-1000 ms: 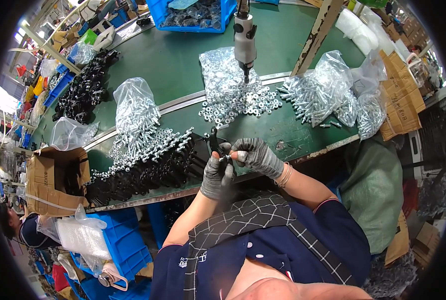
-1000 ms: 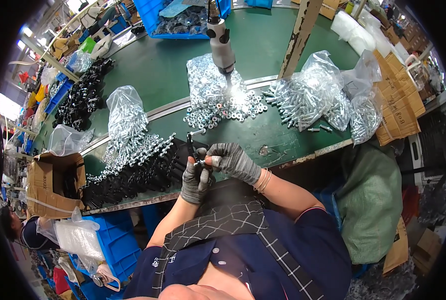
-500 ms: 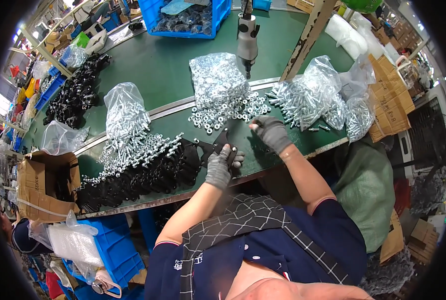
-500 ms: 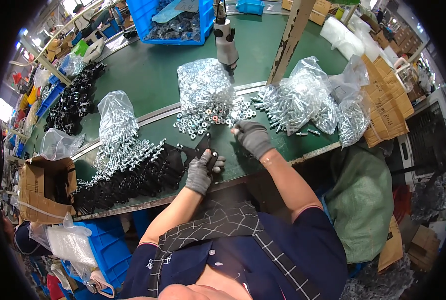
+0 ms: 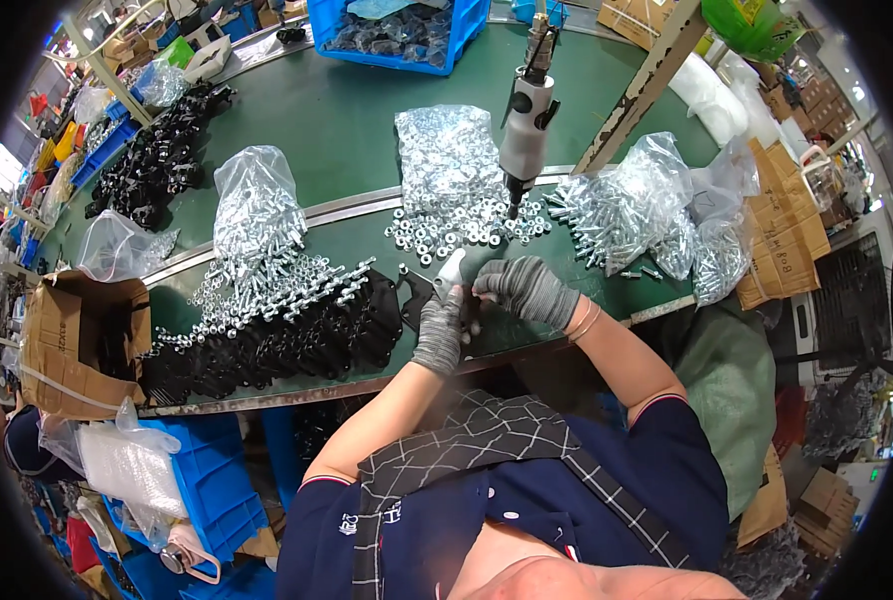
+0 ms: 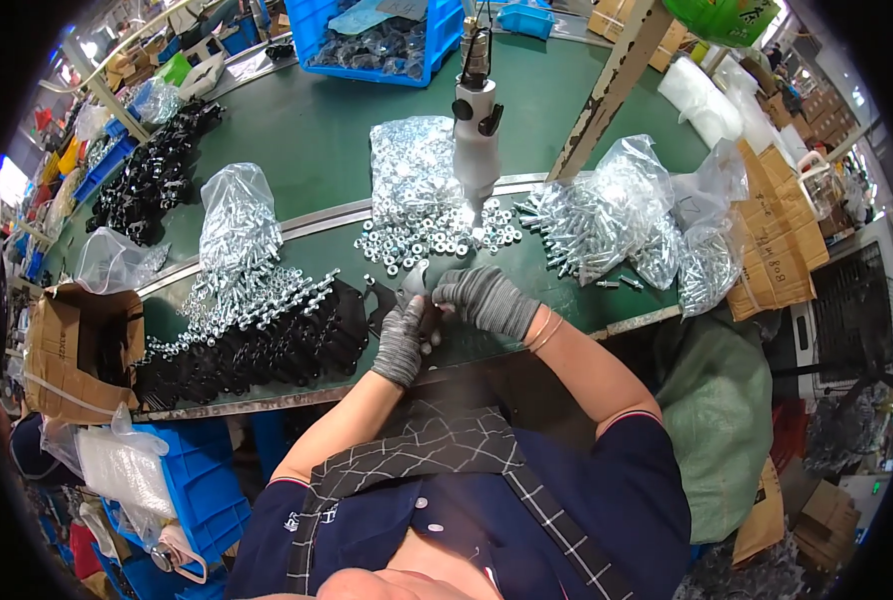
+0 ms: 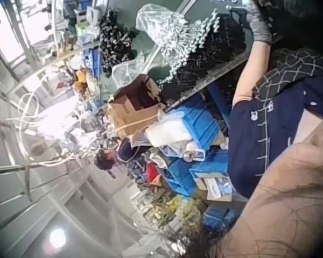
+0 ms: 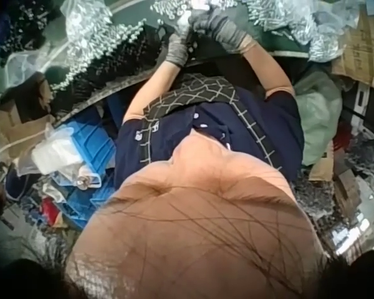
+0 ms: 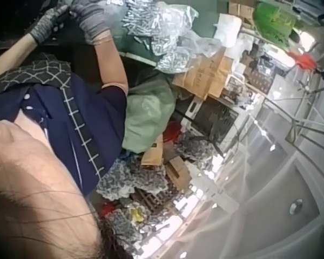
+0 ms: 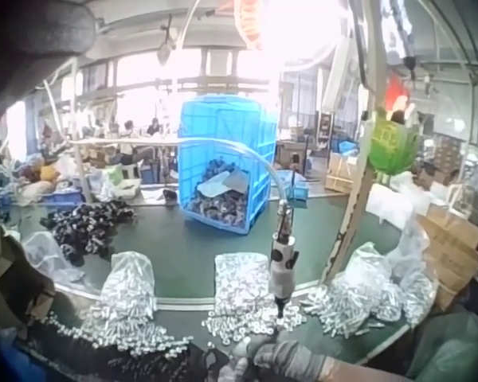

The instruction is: Assembling small components using a pneumatic screwdriver on a factory production line.

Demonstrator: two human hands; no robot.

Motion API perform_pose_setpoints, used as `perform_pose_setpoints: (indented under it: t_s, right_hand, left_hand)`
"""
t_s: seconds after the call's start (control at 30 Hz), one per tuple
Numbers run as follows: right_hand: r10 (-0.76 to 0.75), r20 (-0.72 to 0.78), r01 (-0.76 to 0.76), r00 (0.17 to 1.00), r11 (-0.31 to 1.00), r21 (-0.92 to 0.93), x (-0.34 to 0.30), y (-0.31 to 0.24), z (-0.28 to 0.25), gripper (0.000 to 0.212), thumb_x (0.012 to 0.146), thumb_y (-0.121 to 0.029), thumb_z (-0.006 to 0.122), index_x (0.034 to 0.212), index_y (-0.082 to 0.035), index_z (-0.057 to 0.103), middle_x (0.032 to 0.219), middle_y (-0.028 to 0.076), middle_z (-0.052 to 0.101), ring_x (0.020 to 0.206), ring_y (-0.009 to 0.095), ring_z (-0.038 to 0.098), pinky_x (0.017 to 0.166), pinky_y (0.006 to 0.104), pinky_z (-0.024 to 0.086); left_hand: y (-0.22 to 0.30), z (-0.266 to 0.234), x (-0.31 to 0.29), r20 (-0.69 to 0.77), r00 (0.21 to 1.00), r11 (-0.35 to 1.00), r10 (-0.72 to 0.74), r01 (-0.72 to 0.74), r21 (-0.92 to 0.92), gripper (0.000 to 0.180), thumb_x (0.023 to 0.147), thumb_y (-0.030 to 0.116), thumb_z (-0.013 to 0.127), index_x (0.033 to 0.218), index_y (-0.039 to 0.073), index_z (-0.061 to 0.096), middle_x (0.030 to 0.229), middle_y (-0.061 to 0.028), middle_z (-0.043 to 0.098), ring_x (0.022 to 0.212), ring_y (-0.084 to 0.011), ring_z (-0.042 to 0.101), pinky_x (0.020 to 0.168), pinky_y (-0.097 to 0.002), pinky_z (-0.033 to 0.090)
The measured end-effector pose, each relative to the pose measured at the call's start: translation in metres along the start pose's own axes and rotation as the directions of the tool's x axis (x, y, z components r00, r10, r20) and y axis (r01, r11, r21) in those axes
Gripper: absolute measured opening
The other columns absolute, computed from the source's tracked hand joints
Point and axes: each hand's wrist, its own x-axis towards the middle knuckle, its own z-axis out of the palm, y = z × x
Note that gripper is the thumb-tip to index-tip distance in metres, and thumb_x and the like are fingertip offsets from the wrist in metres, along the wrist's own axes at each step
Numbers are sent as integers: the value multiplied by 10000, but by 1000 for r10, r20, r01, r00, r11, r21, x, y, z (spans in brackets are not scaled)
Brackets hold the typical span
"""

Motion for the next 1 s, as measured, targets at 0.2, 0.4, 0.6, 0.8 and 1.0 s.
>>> perform_pose_setpoints:
  t_s: [0.2, 0.4, 0.6, 0.8, 1.0]
  right_hand:
    - [-249, 186, 288, 950, 930, -227, 10, 1, -2, 107, 821, -138, 557, 916, -102, 589, 783, 63, 575, 698, 266, 608, 602, 353, 477]
    - [-46, 351, 214, 935, 863, -457, 18, -14, -7, 137, 838, -228, 540, 870, -99, 576, 779, 77, 565, 696, 259, 607, 562, 354, 465]
    - [-201, 286, 320, 937, 823, -469, 23, -7, -2, 186, 857, -268, 521, 852, -86, 560, 747, 86, 552, 671, 250, 605, 518, 364, 455]
    - [163, -58, -165, 985, 793, -587, 60, 11, -33, 268, 773, -236, 645, 961, -74, 542, 789, 79, 554, 797, 227, 585, 608, 329, 482]
    - [378, -458, -130, 804, 864, 486, 145, 114, -97, 636, 616, -153, 827, 1133, -64, 467, 952, 62, 582, 893, 188, 566, 782, 335, 481]
  left_hand:
    - [7, 9, -4, 82, 989, 988, 123, -114, -108, 448, 953, 238, 435, 1381, 146, 340, 777, -45, 615, 405, -97, 472, 306, -203, 334]
    - [-3, 2, 9, -94, 992, 996, -86, 85, -17, 329, 949, 237, 452, 1254, 112, 466, 784, -44, 619, 404, -105, 468, 304, -217, 343]
    - [-7, 0, 14, -172, 976, 990, -133, 139, 24, 227, 953, 251, 448, 1030, 66, 554, 815, -69, 641, 409, -119, 484, 299, -227, 347]
    - [-3, -4, 5, -30, 999, 995, -45, 42, -95, 251, 956, 274, 435, 1001, 53, 547, 821, -100, 651, 412, -110, 487, 306, -212, 345]
    - [-4, -2, 3, 78, 997, 995, 6, 3, -104, 256, 948, 286, 453, 995, 52, 548, 847, -143, 662, 456, -99, 517, 340, -177, 355]
